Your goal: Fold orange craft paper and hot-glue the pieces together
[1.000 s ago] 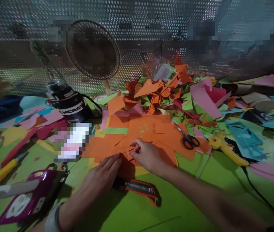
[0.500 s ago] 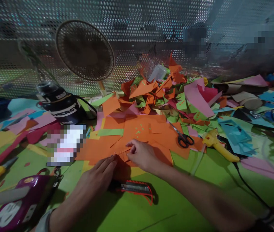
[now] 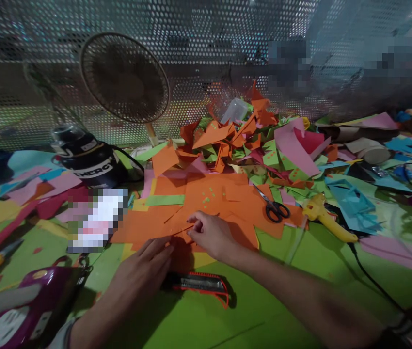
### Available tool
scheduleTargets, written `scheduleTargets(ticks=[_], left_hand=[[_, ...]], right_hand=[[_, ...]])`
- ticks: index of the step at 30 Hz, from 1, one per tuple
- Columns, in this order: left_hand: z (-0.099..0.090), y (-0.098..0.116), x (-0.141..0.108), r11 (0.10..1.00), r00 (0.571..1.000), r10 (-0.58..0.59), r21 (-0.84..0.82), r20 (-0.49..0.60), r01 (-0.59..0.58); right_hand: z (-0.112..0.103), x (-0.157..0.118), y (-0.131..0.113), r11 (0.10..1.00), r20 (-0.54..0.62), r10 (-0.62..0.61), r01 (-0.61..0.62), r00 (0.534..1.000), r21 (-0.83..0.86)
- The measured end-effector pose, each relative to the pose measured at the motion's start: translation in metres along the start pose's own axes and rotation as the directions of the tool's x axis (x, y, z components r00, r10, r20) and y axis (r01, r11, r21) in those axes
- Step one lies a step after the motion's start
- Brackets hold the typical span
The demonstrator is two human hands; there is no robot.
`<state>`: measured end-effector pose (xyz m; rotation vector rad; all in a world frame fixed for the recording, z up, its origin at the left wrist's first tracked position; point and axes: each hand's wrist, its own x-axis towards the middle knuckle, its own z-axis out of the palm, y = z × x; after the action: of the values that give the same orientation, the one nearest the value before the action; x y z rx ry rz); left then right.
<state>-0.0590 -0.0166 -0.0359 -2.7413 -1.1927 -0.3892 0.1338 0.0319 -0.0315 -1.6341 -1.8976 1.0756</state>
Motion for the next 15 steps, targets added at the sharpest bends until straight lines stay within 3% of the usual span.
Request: scheduleTargets(ticks=[5, 12, 15], left_hand=[[-0.0042, 0.0034, 0.0045, 0.992, 0.999, 0.043, -0.117, -0.025, -0.046], [-0.0042, 0.0036, 0.0062, 0.974, 0.999, -0.027, -0.228, -0.037, 0.018], [-0.0033, 0.0034, 0.005, 0.969, 0.999, -0.04, -0.242, 0.011, 0.041]], right_hand=[[0.0001, 0.0002, -0.0026, 1.0, -0.02, 0.002, -0.003, 1.0, -0.029], [-0.0001, 0.0018, -0.0046, 0.997, -0.02, -0.005, 0.004, 1.0, -0.076], [0.0, 0.0018, -0.0047, 0.996, -0.026, -0.016, 0.014, 1.0, -0.089]])
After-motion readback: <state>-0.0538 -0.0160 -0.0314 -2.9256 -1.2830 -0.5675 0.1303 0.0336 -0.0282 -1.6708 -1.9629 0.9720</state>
